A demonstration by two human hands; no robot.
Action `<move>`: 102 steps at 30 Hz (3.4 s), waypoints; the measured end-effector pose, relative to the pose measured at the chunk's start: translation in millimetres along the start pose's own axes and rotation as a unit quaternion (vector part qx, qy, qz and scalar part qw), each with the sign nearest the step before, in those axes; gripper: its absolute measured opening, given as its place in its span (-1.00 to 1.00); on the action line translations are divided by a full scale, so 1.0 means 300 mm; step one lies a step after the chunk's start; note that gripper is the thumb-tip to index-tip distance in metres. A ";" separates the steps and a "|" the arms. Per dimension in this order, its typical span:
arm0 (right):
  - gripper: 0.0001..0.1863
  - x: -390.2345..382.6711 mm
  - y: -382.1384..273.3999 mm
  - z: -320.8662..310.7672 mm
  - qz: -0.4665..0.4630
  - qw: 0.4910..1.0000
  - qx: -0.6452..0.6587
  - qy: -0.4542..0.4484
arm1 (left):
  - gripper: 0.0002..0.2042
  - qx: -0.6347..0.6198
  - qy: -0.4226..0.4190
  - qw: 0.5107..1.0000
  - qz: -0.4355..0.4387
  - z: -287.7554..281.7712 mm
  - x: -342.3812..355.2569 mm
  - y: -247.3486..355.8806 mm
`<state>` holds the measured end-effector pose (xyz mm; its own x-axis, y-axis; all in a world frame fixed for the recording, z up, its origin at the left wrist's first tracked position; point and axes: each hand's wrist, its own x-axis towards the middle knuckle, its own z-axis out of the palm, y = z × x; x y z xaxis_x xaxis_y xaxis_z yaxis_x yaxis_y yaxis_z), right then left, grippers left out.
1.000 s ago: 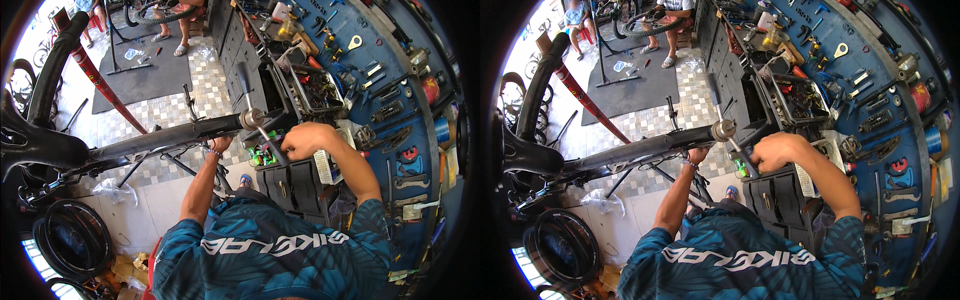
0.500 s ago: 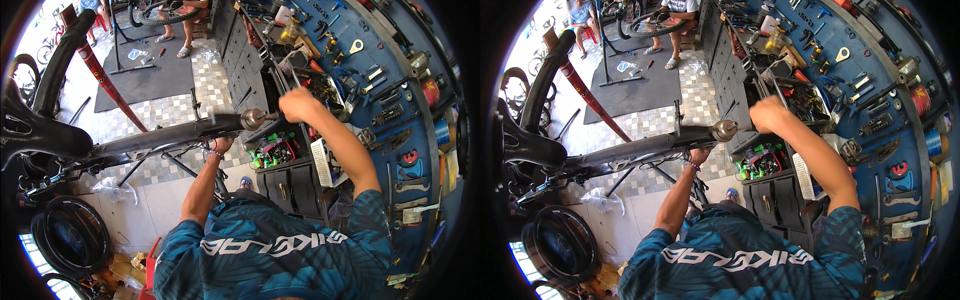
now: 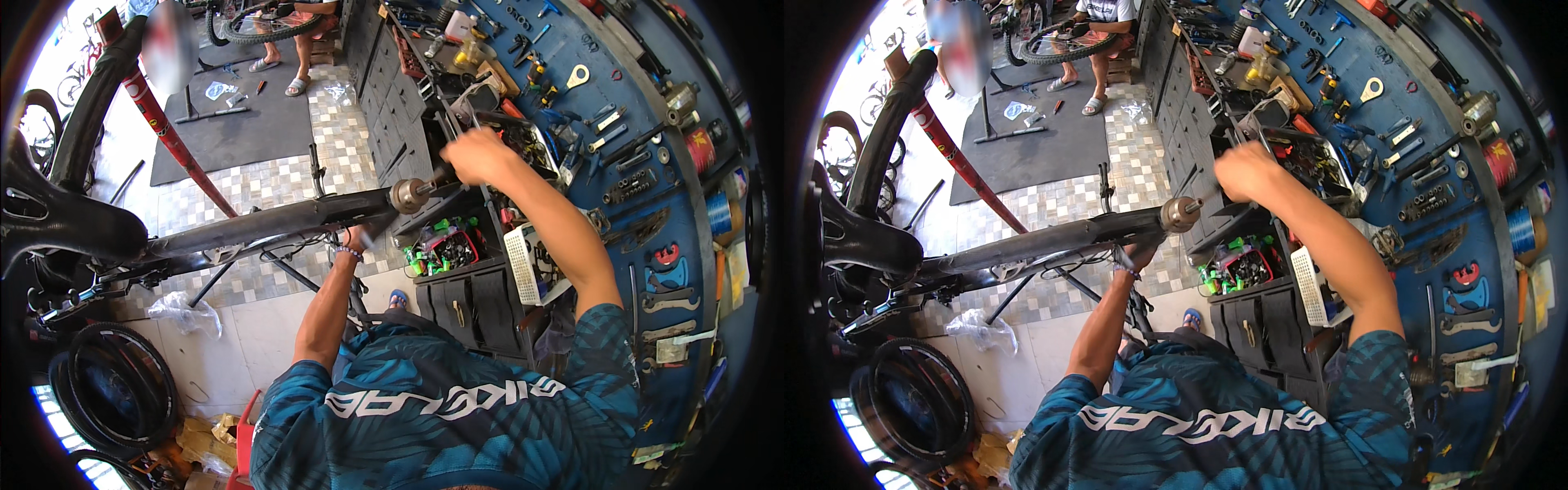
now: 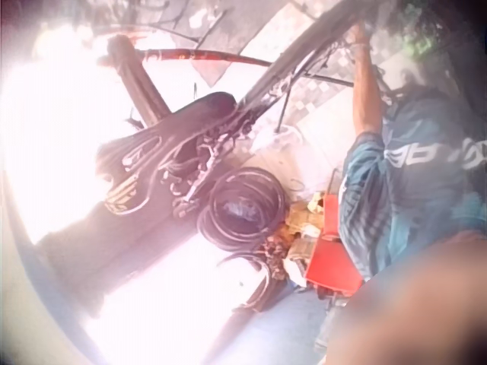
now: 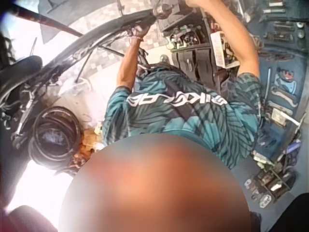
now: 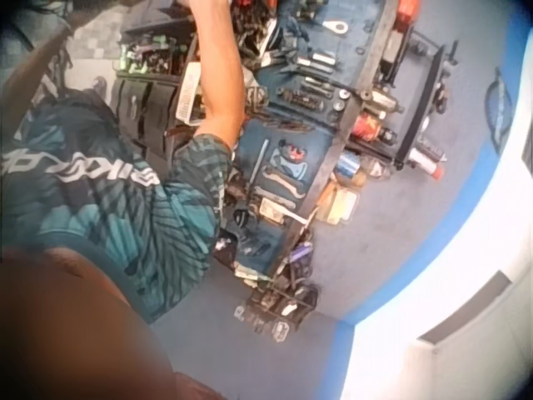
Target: The person removes the handlebar from the bicycle frame, wipes the steerer tube with a cloth, and then uses a hammer to tap a part into the head tube. The person also handles a small ring and a long metal rod during the process.
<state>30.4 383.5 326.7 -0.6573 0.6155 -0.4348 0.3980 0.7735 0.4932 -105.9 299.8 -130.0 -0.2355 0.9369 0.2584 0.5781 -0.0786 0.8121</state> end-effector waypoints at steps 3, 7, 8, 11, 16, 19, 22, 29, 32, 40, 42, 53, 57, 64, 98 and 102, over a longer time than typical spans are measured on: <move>-0.69 -0.115 -0.028 0.031 -0.115 0.977 0.040 -0.173 | -0.54 0.036 0.093 0.994 0.046 -0.009 -0.017 0.050; -0.47 -0.137 -0.146 -0.028 -0.346 0.912 0.179 -0.129 | -0.61 0.061 0.066 0.996 0.027 -0.040 0.006 0.095; -0.40 -0.128 -0.162 -0.044 -0.337 0.895 0.289 -0.049 | -0.60 0.088 0.010 0.996 -0.002 -0.045 0.012 0.096; -0.39 0.006 -0.159 -0.084 -0.199 0.952 0.163 0.169 | -0.55 0.099 0.026 0.995 -0.015 -0.036 0.011 0.086; -0.51 0.113 0.043 0.026 -0.018 0.986 0.046 0.157 | -0.52 0.086 0.065 0.994 0.035 -0.005 -0.006 0.052; -0.66 0.007 0.093 0.137 0.000 1.000 0.007 0.022 | -0.53 0.111 0.027 0.993 -0.010 -0.006 -0.002 0.058; -0.56 -0.144 0.050 0.172 -0.052 0.977 0.122 -0.165 | -0.51 0.088 0.046 0.995 -0.004 -0.019 0.007 0.082; -0.65 -0.266 -0.158 0.028 -0.320 0.925 0.194 -0.070 | -0.52 0.007 0.066 0.998 0.023 0.008 -0.001 0.039; -0.58 -0.166 -0.243 -0.054 -0.300 0.935 0.178 0.072 | -0.50 -0.406 0.083 0.910 0.006 0.024 -0.004 -0.008; -0.41 0.153 -0.018 -0.053 -0.059 0.961 0.104 0.249 | -0.56 0.094 0.080 0.992 0.022 -0.015 0.000 0.080; -0.38 0.130 0.040 0.035 -0.066 0.950 0.085 0.293 | -0.58 0.082 0.111 0.990 0.042 -0.021 0.000 0.098; -0.44 0.137 0.097 0.233 -0.130 0.892 0.049 0.430 | -0.47 0.068 0.093 0.992 0.055 -0.003 -0.004 0.068; -0.49 0.237 0.080 0.267 -0.183 0.885 0.063 0.424 | -0.44 0.021 0.085 0.995 0.052 -0.015 -0.026 0.086; -0.65 0.058 0.023 0.425 -0.022 0.936 0.175 0.305 | -0.56 0.080 0.032 0.995 -0.055 -0.006 -0.012 0.071; -0.32 -0.331 -0.336 0.520 -0.032 0.843 0.345 0.411 | -0.58 -0.061 0.117 0.989 0.061 -0.091 0.024 0.185; -0.61 -0.271 -0.418 0.324 -0.190 0.852 0.205 0.442 | -0.58 -0.068 0.112 0.990 0.056 -0.097 0.018 0.213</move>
<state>96.0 251.1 226.8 -0.9417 0.0936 0.3233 0.1188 0.9911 0.0593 -93.0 289.8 -61.5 -0.3519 0.8214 0.4488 0.5044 -0.2374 0.8302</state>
